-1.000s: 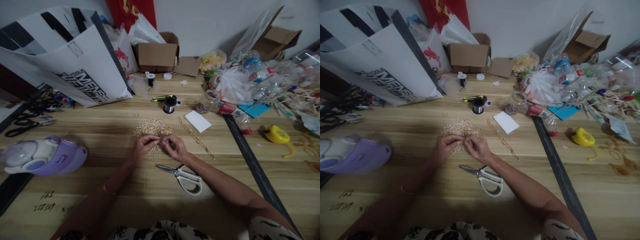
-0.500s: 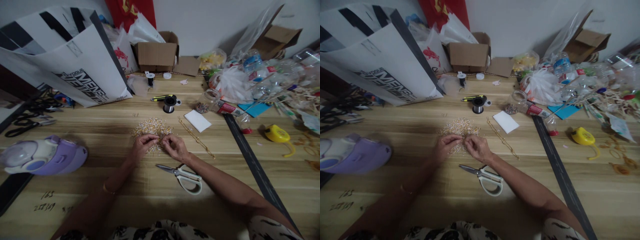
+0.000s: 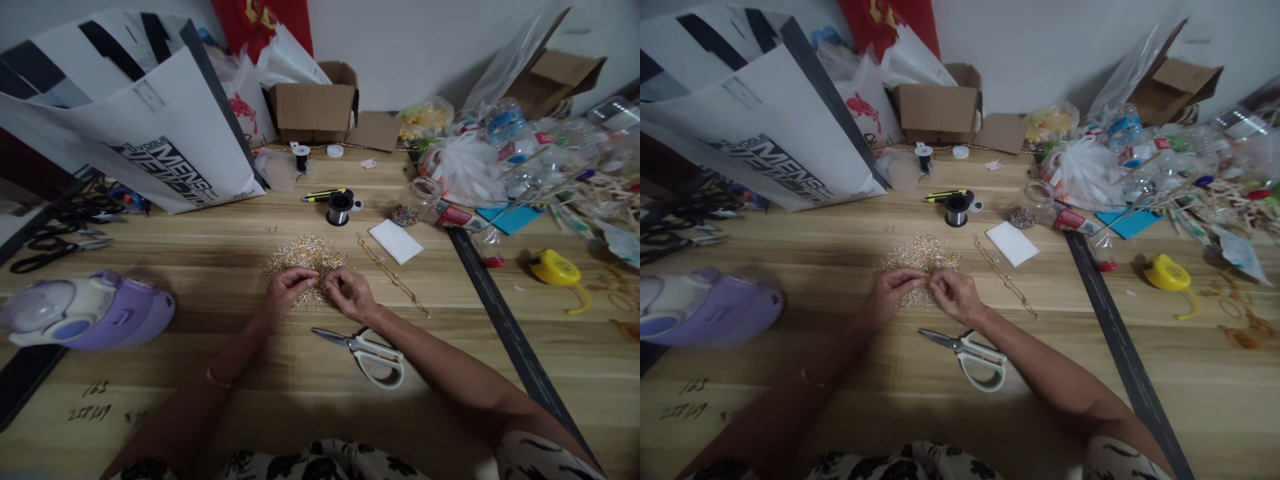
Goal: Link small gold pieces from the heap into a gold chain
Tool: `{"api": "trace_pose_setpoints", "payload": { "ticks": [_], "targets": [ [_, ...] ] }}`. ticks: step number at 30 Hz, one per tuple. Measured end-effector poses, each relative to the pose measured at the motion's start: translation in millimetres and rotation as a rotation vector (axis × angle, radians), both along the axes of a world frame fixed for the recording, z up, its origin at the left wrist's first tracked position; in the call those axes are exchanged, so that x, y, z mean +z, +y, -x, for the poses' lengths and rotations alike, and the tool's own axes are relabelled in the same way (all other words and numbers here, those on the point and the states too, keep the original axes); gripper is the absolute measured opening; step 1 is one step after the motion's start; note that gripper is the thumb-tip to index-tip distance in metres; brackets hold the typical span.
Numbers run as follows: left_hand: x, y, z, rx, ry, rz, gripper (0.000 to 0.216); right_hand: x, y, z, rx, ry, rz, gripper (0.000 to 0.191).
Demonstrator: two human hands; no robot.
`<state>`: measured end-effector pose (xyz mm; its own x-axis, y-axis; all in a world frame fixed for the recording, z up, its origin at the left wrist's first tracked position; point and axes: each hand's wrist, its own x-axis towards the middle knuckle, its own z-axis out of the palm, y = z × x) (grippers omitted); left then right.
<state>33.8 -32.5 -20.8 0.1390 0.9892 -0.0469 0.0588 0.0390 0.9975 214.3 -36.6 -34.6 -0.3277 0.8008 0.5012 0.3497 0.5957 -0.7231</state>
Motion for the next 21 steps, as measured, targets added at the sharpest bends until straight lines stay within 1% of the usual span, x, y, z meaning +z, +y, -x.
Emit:
{"api": "trace_pose_setpoints", "payload": {
  "ticks": [5,11,21],
  "targets": [
    [1.0,0.1,-1.3,0.0,0.009,-0.014,0.02,0.7,-0.4,0.1,-0.003,-0.008,0.014,0.007],
    [4.7,-0.6,-2.2,-0.002,0.013,0.008,0.018,1.2,-0.2,0.7,-0.002,-0.002,0.009,0.008],
    [1.3,-0.9,-0.9,-0.03,-0.007,0.006,0.02,1.0,0.1,0.1,0.008,-0.018,0.003,0.007]
  ]
}}
